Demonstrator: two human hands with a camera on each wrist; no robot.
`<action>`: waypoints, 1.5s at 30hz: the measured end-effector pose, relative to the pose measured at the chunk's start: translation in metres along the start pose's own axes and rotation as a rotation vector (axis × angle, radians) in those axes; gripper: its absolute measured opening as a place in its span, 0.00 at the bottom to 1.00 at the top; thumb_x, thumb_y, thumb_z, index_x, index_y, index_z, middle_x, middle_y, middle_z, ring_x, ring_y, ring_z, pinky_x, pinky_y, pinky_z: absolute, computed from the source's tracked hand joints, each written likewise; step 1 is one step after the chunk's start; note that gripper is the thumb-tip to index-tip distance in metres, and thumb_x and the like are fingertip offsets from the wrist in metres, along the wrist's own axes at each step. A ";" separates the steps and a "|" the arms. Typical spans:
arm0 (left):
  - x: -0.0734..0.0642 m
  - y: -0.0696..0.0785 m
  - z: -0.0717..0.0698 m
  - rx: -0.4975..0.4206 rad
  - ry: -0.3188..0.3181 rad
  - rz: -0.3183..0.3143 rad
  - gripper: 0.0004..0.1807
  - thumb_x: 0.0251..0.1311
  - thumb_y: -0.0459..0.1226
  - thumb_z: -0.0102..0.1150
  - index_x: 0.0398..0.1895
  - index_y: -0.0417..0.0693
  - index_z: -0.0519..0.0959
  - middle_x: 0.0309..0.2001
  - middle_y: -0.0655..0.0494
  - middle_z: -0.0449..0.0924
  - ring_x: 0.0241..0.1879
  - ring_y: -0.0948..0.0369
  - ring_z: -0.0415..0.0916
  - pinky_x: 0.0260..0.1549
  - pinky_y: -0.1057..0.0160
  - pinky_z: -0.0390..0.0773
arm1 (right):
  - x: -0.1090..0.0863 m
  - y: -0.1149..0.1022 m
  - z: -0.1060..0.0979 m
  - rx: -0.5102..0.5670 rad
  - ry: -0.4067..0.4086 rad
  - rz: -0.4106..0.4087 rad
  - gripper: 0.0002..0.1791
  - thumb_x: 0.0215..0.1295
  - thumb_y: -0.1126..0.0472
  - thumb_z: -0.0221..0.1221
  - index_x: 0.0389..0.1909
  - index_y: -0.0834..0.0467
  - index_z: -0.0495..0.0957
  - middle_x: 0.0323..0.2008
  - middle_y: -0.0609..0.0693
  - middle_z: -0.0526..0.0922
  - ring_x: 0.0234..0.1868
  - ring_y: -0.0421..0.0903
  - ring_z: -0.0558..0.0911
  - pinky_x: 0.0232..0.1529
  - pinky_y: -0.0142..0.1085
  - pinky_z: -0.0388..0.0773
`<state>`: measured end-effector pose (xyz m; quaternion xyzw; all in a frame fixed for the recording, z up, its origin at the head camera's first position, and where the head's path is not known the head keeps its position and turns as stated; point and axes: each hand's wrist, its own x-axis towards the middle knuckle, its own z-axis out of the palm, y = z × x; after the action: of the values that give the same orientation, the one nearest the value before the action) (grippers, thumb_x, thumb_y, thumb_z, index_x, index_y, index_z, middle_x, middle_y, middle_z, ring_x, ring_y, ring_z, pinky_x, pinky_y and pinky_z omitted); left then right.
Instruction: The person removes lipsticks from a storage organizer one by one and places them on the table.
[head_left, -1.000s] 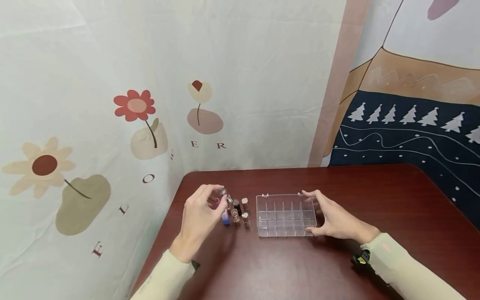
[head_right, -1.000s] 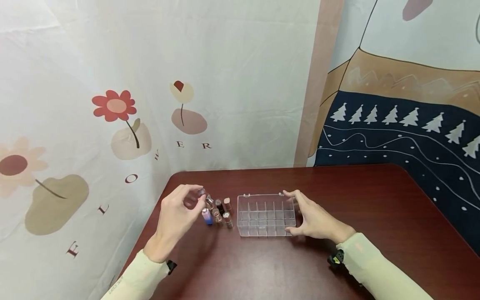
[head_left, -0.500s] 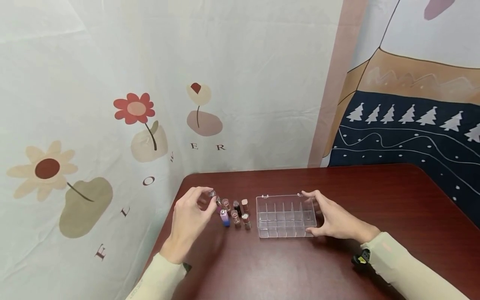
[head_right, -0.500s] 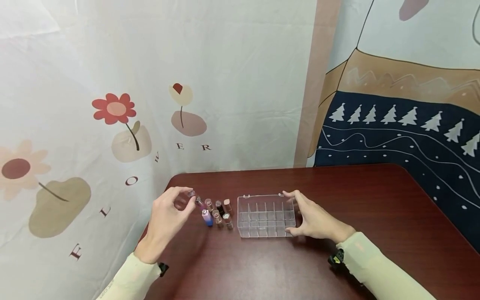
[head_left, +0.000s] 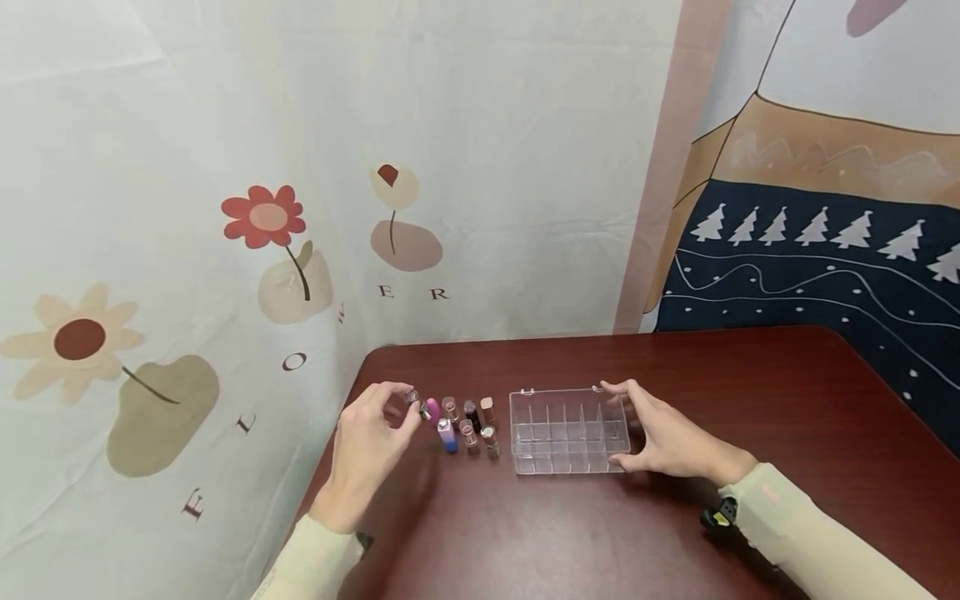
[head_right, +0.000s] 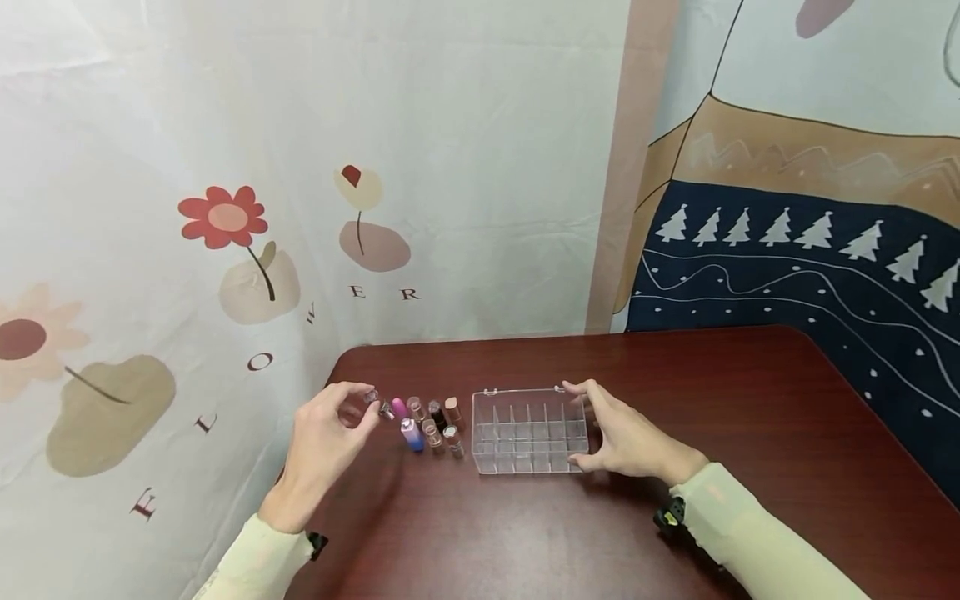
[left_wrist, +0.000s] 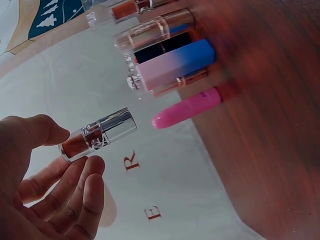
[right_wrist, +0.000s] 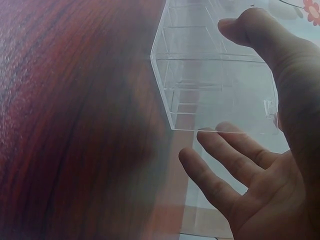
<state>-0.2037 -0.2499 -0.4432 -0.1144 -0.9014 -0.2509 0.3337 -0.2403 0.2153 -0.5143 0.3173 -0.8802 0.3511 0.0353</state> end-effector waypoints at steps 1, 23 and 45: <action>0.000 -0.001 0.001 -0.003 0.000 -0.001 0.13 0.60 0.30 0.84 0.45 0.48 0.92 0.37 0.54 0.92 0.28 0.62 0.92 0.32 0.58 0.92 | 0.000 0.000 -0.001 -0.001 0.002 0.000 0.60 0.55 0.59 0.90 0.84 0.56 0.64 0.68 0.62 0.87 0.58 0.54 0.94 0.57 0.41 0.95; -0.016 -0.025 0.016 0.025 -0.143 -0.121 0.12 0.63 0.34 0.83 0.49 0.49 0.92 0.41 0.52 0.94 0.31 0.58 0.94 0.35 0.50 0.91 | 0.005 -0.006 0.000 -0.011 -0.030 0.057 0.61 0.56 0.57 0.90 0.85 0.53 0.63 0.71 0.58 0.86 0.61 0.50 0.93 0.63 0.48 0.94; -0.028 -0.036 0.033 0.029 -0.295 -0.229 0.11 0.67 0.35 0.81 0.50 0.51 0.91 0.43 0.53 0.94 0.36 0.57 0.94 0.34 0.57 0.87 | 0.001 -0.003 0.001 -0.011 0.005 0.002 0.58 0.57 0.57 0.88 0.84 0.55 0.65 0.68 0.58 0.88 0.61 0.54 0.93 0.60 0.44 0.93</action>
<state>-0.2139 -0.2638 -0.4962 -0.0416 -0.9512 -0.2550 0.1689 -0.2390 0.2126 -0.5127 0.3155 -0.8824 0.3469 0.0390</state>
